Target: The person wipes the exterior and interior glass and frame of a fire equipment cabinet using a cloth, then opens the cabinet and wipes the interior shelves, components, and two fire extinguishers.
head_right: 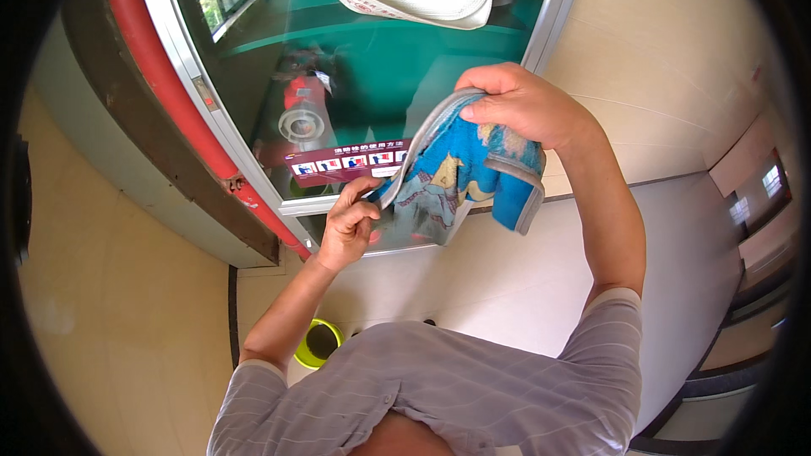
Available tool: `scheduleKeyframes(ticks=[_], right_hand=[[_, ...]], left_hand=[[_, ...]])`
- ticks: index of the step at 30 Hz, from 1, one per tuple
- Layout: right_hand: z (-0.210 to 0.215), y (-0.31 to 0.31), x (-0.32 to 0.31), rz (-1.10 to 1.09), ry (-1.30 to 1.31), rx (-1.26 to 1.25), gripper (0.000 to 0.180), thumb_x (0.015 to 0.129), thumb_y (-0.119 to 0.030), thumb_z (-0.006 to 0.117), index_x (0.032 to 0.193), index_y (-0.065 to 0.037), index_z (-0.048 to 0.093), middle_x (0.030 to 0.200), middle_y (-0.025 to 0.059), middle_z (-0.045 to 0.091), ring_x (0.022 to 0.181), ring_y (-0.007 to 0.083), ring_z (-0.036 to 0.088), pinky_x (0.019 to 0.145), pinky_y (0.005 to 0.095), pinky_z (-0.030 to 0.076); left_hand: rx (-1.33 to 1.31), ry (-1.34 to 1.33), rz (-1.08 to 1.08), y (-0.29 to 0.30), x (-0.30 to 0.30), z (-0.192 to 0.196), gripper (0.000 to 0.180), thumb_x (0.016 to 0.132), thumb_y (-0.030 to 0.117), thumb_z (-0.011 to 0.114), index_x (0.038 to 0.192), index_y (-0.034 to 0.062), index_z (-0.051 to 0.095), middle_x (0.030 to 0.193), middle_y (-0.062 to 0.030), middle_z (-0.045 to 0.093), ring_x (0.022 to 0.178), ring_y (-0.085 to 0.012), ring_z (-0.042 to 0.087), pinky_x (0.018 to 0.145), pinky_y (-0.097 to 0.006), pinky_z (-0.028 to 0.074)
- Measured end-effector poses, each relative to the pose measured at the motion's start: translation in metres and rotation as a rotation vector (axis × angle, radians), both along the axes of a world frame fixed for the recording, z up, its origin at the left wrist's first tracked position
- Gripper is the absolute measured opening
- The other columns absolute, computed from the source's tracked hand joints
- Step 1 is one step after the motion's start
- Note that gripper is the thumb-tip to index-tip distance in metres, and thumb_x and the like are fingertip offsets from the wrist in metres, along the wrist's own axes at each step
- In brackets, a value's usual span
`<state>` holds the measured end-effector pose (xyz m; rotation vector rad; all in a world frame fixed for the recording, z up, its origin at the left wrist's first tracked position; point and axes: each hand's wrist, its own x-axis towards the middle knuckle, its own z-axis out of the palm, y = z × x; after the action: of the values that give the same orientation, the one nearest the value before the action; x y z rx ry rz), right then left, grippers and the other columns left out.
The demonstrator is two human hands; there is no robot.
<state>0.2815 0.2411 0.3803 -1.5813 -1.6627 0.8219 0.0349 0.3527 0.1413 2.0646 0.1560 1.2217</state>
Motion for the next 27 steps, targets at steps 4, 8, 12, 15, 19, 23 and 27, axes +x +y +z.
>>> scheduleKeyframes(ticks=[4,8,12,15,19,23,27], right_hand=[[0.015,-0.009,-0.005,-0.026,-0.126,-0.001,0.016,0.087,-0.015,0.063,0.097,-0.002,0.066,0.084,0.0029,0.064,0.08,0.0094,0.059,0.073,0.0252,0.049],[0.023,-0.017,-0.01,-0.037,-0.141,-0.023,0.016,0.087,-0.015,0.062,0.097,-0.002,0.065,0.085,0.0027,0.065,0.079,0.0095,0.059,0.074,0.0253,0.05],[0.012,-0.019,-0.006,0.004,-0.127,-0.084,0.017,0.087,-0.015,0.063,0.098,-0.002,0.065,0.085,0.0024,0.065,0.079,0.0097,0.059,0.074,0.0255,0.05],[0.005,-0.019,0.002,0.02,-0.145,-0.081,0.018,0.087,-0.016,0.064,0.099,-0.002,0.065,0.086,0.0025,0.065,0.079,0.0099,0.06,0.074,0.0257,0.05],[0.007,-0.028,0.021,-0.062,-0.155,-0.108,0.02,0.086,-0.015,0.064,0.101,-0.002,0.065,0.087,0.0025,0.066,0.08,0.01,0.059,0.075,0.0255,0.05],[-0.015,-0.031,0.051,-0.043,-0.05,-0.198,0.019,0.087,-0.013,0.063,0.103,-0.002,0.065,0.088,0.0021,0.066,0.082,0.0107,0.059,0.076,0.0256,0.049],[-0.047,-0.026,0.062,-0.033,-0.139,-0.311,0.017,0.083,-0.01,0.065,0.097,-0.001,0.063,0.085,0.0018,0.063,0.081,0.0108,0.057,0.075,0.0264,0.048]], left_hand=[[0.283,-0.033,0.084,-0.012,0.01,0.005,0.041,0.067,-0.022,0.054,0.098,0.0025,0.068,0.131,-0.0229,0.052,0.114,-0.0381,0.058,0.091,-0.037,0.049],[0.034,0.14,0.15,-0.005,0.019,-0.02,0.037,0.071,0.001,0.072,0.107,0.0022,0.066,0.134,-0.0227,0.052,0.114,-0.0415,0.057,0.088,-0.039,0.053],[-0.178,0.239,-0.074,-0.022,0.03,-0.013,0.03,0.08,0.017,0.079,0.104,0.0016,0.067,0.126,-0.021,0.058,0.106,-0.03,0.063,0.077,-0.036,0.054],[-0.221,0.297,-0.139,-0.019,0.042,-0.036,0.021,0.081,0.013,0.078,0.096,0.0014,0.069,0.109,-0.0148,0.066,0.087,-0.0234,0.065,0.071,-0.031,0.051],[-0.585,0.219,-0.397,-0.004,0.027,-0.04,0.012,0.088,0.01,0.071,0.087,-0.001,0.065,0.081,-0.0007,0.059,0.075,-0.007,0.053,0.063,-0.025,0.044],[-0.807,0.285,-0.281,0.019,-0.004,-0.023,0.018,0.094,0.016,0.067,0.09,0.0006,0.058,0.072,0.0055,0.052,0.069,-0.0047,0.046,0.06,-0.027,0.041],[-0.415,0.172,-0.019,0.033,-0.015,-0.001,0.016,0.096,0.013,0.062,0.091,0.001,0.053,0.068,-0.002,0.055,0.062,-0.0137,0.053,0.057,-0.031,0.042]])
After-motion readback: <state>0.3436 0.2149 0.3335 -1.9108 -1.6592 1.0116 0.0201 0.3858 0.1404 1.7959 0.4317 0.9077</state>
